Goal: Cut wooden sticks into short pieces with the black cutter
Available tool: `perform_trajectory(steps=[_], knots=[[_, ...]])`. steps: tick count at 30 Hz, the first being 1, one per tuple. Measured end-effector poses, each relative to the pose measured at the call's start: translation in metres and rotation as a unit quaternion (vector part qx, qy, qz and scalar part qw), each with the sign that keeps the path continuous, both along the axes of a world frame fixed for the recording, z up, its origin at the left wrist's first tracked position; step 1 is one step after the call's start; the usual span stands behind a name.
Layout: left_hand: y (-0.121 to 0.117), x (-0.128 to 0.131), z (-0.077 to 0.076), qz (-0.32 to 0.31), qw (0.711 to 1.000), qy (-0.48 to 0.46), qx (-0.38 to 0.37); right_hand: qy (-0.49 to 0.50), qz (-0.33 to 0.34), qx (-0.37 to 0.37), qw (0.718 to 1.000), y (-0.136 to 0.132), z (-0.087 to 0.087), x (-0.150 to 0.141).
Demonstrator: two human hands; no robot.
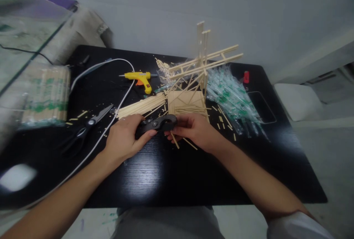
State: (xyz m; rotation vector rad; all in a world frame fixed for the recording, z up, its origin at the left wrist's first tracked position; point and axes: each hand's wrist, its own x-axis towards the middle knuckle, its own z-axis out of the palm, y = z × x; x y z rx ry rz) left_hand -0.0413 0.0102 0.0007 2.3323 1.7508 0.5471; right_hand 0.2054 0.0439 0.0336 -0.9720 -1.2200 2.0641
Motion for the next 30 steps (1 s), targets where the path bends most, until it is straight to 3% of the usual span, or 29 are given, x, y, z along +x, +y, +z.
perform_trajectory(steps=[4,12,30], knots=[[-0.0011,-0.0003,0.0000,0.006,1.000,0.001,-0.005,0.007,-0.004,-0.005,1.000,-0.0001,0.0004,-0.0004],[0.0015,0.0005,-0.0008,-0.027,0.998,-0.010,0.053,-0.003,-0.004,0.008,1.000,-0.0006,0.0023,-0.0014],[-0.0002,0.0005,-0.0003,0.003,1.000,-0.005,-0.016,0.013,0.014,-0.012,1.000,-0.0010,0.0005,-0.0021]])
